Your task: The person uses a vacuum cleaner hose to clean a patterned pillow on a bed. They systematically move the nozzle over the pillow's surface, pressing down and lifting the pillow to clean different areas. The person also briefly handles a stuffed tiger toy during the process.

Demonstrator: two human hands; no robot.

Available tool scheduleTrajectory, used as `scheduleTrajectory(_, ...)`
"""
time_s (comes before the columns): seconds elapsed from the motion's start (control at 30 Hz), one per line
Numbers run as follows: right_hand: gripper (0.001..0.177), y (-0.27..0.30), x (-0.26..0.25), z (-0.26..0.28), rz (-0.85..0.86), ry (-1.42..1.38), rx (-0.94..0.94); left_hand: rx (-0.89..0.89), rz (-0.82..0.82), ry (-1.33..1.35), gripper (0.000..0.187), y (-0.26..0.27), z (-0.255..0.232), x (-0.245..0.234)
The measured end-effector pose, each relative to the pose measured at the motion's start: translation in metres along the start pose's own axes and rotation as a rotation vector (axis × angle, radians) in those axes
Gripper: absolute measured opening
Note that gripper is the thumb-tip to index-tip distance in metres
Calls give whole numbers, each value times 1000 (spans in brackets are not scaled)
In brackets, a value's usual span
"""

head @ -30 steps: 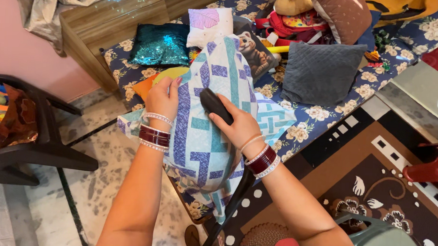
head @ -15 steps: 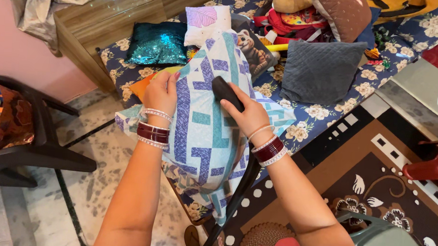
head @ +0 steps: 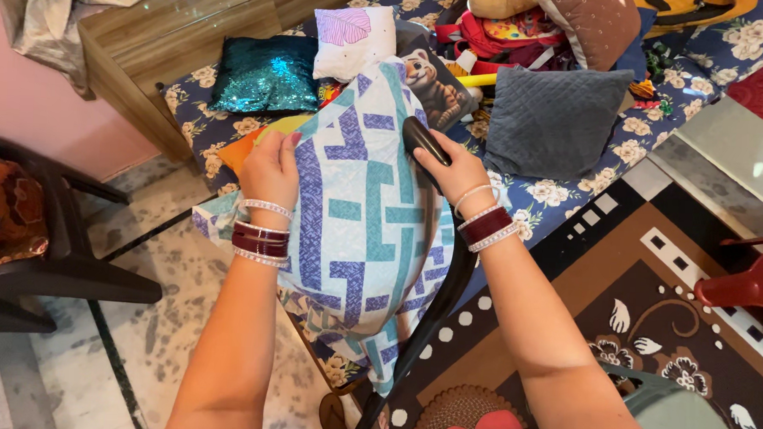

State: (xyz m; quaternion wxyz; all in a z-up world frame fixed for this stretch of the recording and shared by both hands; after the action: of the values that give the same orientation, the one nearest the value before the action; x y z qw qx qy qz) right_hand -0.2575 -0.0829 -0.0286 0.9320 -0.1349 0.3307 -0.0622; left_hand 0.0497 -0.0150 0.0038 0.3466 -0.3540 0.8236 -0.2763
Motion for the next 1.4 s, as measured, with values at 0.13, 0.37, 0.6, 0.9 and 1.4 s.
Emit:
scheduleTrajectory(0.13,58,-2,8,-12,-50,-70,-25,17,-11,-24,32,0,6,-1)
scheduleTrajectory(0.37,53,-1,12,-24,21,-282,199,-3,10,-63,34,-2,5,4)
scheduleTrajectory(0.6,51,0,29,-46,34,-418,279,-25,10,-57,33,5,17,16)
scheduleTrajectory(0.9,50,-9,1,-173,-122,-469,627,-46,-81,-142,31,-8,50,-7)
scheduleTrajectory(1.4,57,87,11,3,160,-555,175,-62,-56,-66,37,-11,46,4)
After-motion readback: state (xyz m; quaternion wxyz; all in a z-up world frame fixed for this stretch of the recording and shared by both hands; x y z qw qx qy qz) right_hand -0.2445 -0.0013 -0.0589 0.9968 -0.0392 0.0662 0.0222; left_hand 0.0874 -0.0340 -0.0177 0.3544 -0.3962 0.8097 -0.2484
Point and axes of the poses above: each hand's wrist, its own y-axis away from the middle knuckle, its own x-axis out of the palm, z = x × y, the point moved 6 cm from there along -y, towards the middle knuckle, and after that the axes turned 11 degrees about -z, right-handed, at the moved point
